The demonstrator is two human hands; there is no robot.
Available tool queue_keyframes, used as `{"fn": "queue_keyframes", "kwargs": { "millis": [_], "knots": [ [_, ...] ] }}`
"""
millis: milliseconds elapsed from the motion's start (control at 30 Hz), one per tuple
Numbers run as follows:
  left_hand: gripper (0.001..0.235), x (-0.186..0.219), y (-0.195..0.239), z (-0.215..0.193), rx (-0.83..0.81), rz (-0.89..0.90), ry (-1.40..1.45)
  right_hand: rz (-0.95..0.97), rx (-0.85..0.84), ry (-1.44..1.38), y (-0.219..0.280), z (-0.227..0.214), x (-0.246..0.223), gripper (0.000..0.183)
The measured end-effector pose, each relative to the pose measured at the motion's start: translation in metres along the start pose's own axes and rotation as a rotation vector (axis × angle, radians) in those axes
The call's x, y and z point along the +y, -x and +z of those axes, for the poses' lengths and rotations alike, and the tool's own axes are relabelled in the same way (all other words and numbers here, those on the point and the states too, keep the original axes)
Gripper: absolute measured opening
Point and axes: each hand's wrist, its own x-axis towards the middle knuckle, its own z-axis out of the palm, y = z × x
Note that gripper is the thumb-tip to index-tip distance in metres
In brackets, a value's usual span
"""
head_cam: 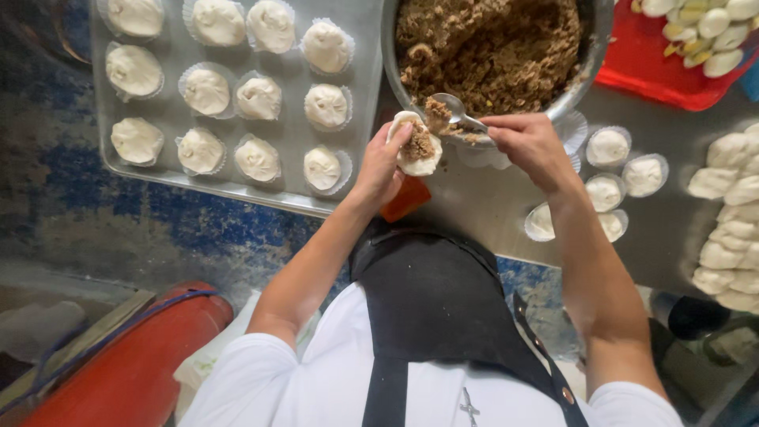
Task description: The person fills round dough wrappers with a meat mixture using a spoon, then folds and pleats the dough to seal the buns. They place the finished buns into paper liners on a metal tray. The process is repeated continuously throughout the video.
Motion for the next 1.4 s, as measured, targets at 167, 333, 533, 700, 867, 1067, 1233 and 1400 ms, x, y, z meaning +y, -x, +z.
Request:
{"fn": "queue_keyframes", "kwargs": {
  "millis": [167,333,533,700,867,1067,1233,1400],
  "knots": [
    [0.032,-0.001,-0.02,0.012,-0.097,0.014,0.132,-0.282,0.149,0.128,0.028,0.017,-0.002,0.032],
    [0.032,0.014,-0.043,0.043,-0.218,0.063,0.295,-0.705,0.38,0.514,0.048,0.057,0.006,0.04],
    [0.03,0.01,-0.043,0.062,-0.114,0.206,0.032,-0.627,0.597,0.531,0.083,0.065,-0.012,0.039],
    [0.028,0.003,-0.037,0.073,-0.097,0.241,-0.025,-0.578,0.674,0.611,0.082,0.057,-0.027,0.036],
    [0.028,0.002,-0.033,0.072,-0.131,0.272,-0.028,-0.541,0.616,0.623,0.092,0.059,-0.023,0.039],
    [0.026,0.006,-0.034,0.075,-0.141,0.141,0.049,-0.492,0.675,0.523,0.085,0.045,-0.018,0.034],
    [0.023,0.006,-0.042,0.072,-0.121,0.156,-0.047,-0.501,0.57,0.372,0.072,0.024,-0.019,0.038],
    [0.023,0.011,-0.042,0.079,-0.083,0.099,-0.149,-0.59,0.48,0.196,0.038,-0.033,0.006,0.046]
  ]
}}
